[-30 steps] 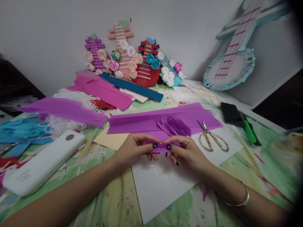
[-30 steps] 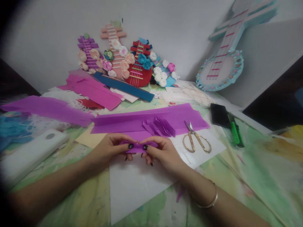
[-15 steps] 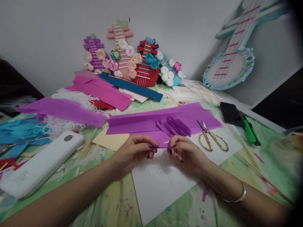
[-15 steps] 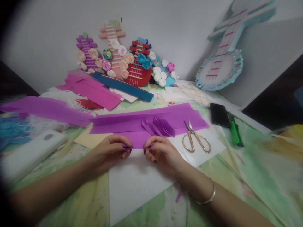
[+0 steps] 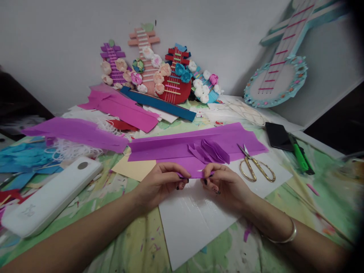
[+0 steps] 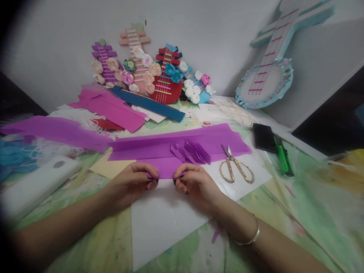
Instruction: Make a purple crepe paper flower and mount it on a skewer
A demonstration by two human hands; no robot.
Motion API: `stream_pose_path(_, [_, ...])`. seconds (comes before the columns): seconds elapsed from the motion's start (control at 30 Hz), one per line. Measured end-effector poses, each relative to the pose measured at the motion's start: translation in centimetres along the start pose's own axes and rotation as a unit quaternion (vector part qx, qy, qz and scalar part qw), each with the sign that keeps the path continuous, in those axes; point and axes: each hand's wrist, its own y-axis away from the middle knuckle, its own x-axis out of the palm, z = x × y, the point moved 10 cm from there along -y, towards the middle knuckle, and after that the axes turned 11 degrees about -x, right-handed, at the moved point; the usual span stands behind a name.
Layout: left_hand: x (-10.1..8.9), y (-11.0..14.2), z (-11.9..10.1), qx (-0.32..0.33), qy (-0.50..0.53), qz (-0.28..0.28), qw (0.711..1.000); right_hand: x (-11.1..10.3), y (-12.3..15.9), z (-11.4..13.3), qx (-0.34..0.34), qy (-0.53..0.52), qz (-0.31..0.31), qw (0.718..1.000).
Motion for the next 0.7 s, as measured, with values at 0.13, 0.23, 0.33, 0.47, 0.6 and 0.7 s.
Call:
stream_pose_path(0.13, [0.0,0.0,-0.3,0.011,-0.001,-0.003,1.000,0.2,0.1,0.3,-0.010,-0.015,-0.004,1.000])
stream_pose_path(0.23, [-0.9,0.0,-0.5,0.027,-0.045,-0.064,0.997,0.2,0.1,0.5,-0.028,-0.010,-0.008,1.000])
stream_pose_path(0.33, [-1.7,-0.1,-0.6,0.034,-0.135,-0.127,0.982,-0.5,0.0,0.4,-0.042,0.034,-0.030,0.998])
stream_pose_path(0.47, [-2.1,-0.1,-1.0,0.054,-0.179,-0.161,0.969,-1.1,-0.2,0.3,-0.057,0.077,-0.042,0.994])
stream_pose_path(0.6, [-2.1,0.0,-1.4,0.074,-0.138,-0.150,0.976,-1.3,-0.2,0.7,-0.062,0.090,-0.050,0.993])
stream_pose_path(0.7, [-2.0,-0.2,-1.1,0.066,-0.101,-0.131,0.984,-1.3,-0.1,0.9,-0.056,0.090,-0.062,0.992])
